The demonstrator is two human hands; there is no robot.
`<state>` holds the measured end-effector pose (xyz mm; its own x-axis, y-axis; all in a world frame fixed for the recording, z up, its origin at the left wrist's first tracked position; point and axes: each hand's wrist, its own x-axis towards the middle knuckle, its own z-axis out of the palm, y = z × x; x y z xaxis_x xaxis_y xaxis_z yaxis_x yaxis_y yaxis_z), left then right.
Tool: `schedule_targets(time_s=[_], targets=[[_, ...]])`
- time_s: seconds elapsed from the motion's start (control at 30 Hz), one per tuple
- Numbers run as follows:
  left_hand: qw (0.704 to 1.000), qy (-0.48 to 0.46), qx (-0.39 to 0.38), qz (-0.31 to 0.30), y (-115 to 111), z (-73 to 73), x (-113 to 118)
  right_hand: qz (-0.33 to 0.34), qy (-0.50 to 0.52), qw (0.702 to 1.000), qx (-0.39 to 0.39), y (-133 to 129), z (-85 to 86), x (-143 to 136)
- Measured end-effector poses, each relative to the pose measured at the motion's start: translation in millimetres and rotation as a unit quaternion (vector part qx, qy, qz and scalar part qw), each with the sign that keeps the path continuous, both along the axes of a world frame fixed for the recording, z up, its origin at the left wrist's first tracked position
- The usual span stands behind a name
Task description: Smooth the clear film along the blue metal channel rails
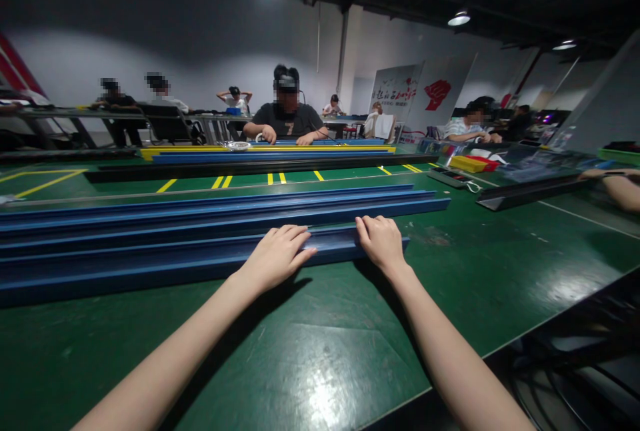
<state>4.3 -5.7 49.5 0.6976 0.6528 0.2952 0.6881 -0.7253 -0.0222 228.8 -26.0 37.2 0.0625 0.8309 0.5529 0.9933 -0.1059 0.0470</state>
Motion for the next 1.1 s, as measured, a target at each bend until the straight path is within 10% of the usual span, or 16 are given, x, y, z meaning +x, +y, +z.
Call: schedule_targets(time_s=[1.1], targets=[[0.999, 0.041, 0.032, 0.008, 6, 0.9, -6, -0.016, 0.033, 0.999, 0.009, 2, -0.2, 7]])
